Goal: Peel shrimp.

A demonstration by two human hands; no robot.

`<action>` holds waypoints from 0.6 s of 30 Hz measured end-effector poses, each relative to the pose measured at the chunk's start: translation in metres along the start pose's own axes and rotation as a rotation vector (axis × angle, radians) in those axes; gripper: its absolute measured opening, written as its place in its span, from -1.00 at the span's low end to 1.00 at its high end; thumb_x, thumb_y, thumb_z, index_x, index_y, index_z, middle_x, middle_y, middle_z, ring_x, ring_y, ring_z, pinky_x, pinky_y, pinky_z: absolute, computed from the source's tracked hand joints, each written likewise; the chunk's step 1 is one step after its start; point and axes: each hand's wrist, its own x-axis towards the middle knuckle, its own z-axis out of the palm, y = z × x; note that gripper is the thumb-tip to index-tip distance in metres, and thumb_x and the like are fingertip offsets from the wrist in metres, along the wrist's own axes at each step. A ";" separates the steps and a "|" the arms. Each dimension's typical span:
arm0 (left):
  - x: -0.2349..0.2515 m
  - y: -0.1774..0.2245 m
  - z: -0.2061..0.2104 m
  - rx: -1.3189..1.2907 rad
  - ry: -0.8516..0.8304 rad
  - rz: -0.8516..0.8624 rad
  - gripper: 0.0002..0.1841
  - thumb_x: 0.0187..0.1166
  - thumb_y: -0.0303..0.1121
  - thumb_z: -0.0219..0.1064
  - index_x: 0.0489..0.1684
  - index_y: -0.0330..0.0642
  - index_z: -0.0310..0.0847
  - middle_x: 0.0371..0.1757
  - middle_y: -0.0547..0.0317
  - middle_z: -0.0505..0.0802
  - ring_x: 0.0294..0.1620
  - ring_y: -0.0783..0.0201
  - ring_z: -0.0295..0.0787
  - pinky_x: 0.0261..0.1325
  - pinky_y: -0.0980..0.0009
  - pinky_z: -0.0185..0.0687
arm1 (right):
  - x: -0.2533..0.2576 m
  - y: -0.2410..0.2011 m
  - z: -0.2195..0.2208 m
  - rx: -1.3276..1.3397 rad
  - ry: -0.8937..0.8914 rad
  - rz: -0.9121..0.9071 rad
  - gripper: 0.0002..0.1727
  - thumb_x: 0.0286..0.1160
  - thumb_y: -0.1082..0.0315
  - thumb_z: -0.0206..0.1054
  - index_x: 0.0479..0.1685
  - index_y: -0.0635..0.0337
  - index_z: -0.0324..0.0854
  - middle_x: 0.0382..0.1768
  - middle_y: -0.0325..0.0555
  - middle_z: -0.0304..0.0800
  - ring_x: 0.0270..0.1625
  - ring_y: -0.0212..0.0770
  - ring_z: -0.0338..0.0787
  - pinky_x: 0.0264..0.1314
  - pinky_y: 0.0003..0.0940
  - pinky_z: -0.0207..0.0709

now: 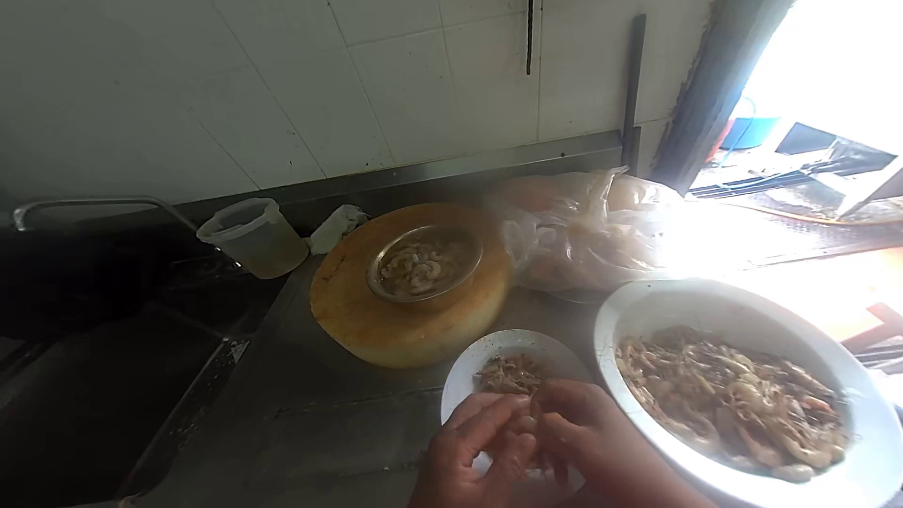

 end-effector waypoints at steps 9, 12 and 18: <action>0.014 0.000 -0.024 -0.125 0.164 -0.059 -0.81 0.63 -0.38 0.40 0.03 -0.27 0.83 -0.10 0.00 0.89 -0.18 0.13 0.87 -0.05 0.26 0.88 | -0.002 -0.006 -0.016 -0.140 0.100 -0.058 -0.84 0.54 0.23 0.30 -0.25 0.04 0.77 -0.48 -0.24 0.75 -0.61 -0.29 0.70 -0.63 -0.32 0.67; 0.033 0.006 -0.043 -0.025 0.287 -0.049 -0.80 0.62 -0.31 0.41 0.02 -0.16 0.86 -0.12 0.09 0.92 -0.19 0.15 0.88 -0.06 0.26 0.86 | 0.000 0.000 -0.017 -0.656 0.245 -0.171 -0.77 0.58 0.11 0.27 -0.15 -0.16 0.86 -0.33 -0.47 0.84 -0.37 -0.53 0.76 -0.32 -0.49 0.70; 0.124 0.024 -0.086 0.527 0.306 -0.199 -0.68 0.75 -0.25 0.28 0.40 0.07 0.72 0.17 0.22 0.89 -0.02 0.28 0.88 0.08 0.15 0.82 | 0.008 0.001 0.007 -1.213 0.141 -0.176 -0.60 0.75 0.03 0.09 -0.04 -0.01 0.84 0.04 -0.10 0.83 0.23 -0.08 0.79 0.20 -0.13 0.73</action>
